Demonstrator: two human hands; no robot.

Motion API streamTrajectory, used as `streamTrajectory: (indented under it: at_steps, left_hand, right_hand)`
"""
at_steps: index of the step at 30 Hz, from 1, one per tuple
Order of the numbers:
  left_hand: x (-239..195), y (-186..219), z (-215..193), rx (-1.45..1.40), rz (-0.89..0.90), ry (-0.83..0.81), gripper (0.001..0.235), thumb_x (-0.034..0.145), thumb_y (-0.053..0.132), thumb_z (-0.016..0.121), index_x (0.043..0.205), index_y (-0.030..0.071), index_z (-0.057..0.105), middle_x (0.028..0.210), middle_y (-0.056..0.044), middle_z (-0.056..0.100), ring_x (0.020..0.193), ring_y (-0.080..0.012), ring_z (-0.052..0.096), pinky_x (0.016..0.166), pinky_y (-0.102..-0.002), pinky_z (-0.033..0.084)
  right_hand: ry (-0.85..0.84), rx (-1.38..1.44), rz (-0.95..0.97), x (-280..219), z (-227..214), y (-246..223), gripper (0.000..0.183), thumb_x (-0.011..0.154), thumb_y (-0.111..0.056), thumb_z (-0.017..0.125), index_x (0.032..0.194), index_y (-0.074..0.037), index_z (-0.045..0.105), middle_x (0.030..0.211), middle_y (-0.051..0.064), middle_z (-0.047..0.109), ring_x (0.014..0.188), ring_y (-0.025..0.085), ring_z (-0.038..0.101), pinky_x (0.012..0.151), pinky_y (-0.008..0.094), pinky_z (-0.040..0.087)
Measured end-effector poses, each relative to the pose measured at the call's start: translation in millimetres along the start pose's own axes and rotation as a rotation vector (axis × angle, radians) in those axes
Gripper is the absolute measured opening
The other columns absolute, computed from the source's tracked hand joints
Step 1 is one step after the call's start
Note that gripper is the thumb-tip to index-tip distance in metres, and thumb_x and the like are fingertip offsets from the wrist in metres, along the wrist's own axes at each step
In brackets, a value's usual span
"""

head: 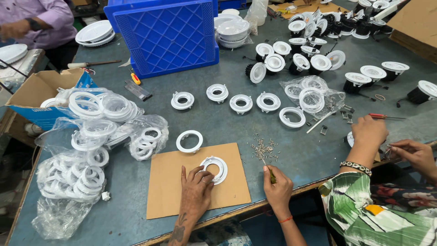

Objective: The person assembles circular lighting fixtures by placing components together and using a screwdriver to secure screws into the frames.

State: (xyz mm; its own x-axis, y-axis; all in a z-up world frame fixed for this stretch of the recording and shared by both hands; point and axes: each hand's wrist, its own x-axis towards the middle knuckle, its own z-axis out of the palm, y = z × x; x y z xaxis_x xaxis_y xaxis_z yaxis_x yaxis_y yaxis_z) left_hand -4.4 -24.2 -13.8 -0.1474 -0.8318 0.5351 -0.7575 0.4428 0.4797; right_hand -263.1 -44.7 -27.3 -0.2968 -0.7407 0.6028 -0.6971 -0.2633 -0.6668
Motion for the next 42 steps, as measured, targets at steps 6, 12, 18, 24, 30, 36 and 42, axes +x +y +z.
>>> streamTrajectory:
  at_steps: [6,12,18,24,30,36,42]
  left_hand:
    - [-0.1,0.6,7.8,0.008,0.006,0.028,0.019,0.077,0.009,0.077,0.096,0.01,0.076,0.097,-0.002,0.069,0.113,-0.0233,0.062,0.122,-0.063,0.017]
    - [0.7,-3.1,11.2,-0.033,-0.093,-0.025,0.016,0.077,0.008,0.079,0.092,0.011,0.08,0.092,-0.002,0.069,0.1,-0.0204,0.067,0.121,-0.062,0.018]
    - [-5.4,-4.9,10.3,-0.047,0.014,0.05,0.012,0.08,0.007,0.077,0.092,0.009,0.078,0.092,-0.004,0.069,0.094,-0.0207,0.07,0.124,-0.056,0.027]
    - [-5.8,-4.1,3.4,-0.116,0.006,0.048,0.01,0.079,0.007,0.078,0.089,0.008,0.079,0.089,-0.004,0.072,0.092,-0.0214,0.071,0.121,-0.059,0.023]
    - [-4.3,-15.6,-0.2,-0.566,-0.208,0.07,0.012,0.083,0.003,0.075,0.094,0.004,0.079,0.09,-0.008,0.073,0.086,-0.0213,0.073,0.114,-0.038,0.042]
    - [-1.0,-32.0,-7.8,-0.845,-0.38,-0.002,0.011,0.091,0.007,0.073,0.094,-0.002,0.078,0.088,-0.007,0.068,0.084,-0.0131,0.063,0.077,-0.026,0.049]
    - [-14.0,-19.9,9.6,-0.936,-0.593,0.114,0.023,0.101,0.018,0.065,0.1,-0.001,0.077,0.092,-0.006,0.074,0.083,-0.009,0.06,0.074,-0.024,0.048]
  right_hand:
    - [0.002,-0.001,-0.003,-2.0,1.9,1.6,0.018,0.094,-0.019,0.07,0.096,-0.002,0.075,0.074,0.015,0.071,0.057,0.028,0.066,0.054,0.038,0.047]
    - [-0.008,0.007,-0.013,-1.1,0.4,-1.0,0.018,0.093,-0.019,0.07,0.094,-0.001,0.074,0.074,0.014,0.071,0.057,0.027,0.065,0.053,0.037,0.047]
    - [-0.12,-0.018,-0.016,1.6,0.6,-10.0,0.019,0.092,-0.023,0.07,0.093,-0.004,0.073,0.082,0.01,0.07,0.058,0.027,0.066,0.053,0.038,0.049]
    - [-0.325,-0.138,-0.102,9.0,12.6,-30.0,0.024,0.092,-0.023,0.068,0.11,-0.008,0.072,0.103,0.011,0.068,0.073,0.032,0.069,0.066,0.043,0.053]
    - [-0.376,0.135,-0.481,12.1,10.8,-82.1,0.037,0.079,-0.015,0.074,0.113,-0.001,0.068,0.118,0.017,0.066,0.114,0.04,0.062,0.097,0.048,0.048]
    - [-0.657,0.472,-0.324,9.2,23.4,-101.3,0.028,0.083,-0.014,0.081,0.107,-0.002,0.073,0.108,0.013,0.073,0.106,0.031,0.069,0.093,0.039,0.053]
    - [-0.654,0.713,0.016,-14.2,51.4,-78.0,0.022,0.085,-0.011,0.08,0.103,0.001,0.076,0.099,0.009,0.077,0.095,0.017,0.072,0.086,0.03,0.055]
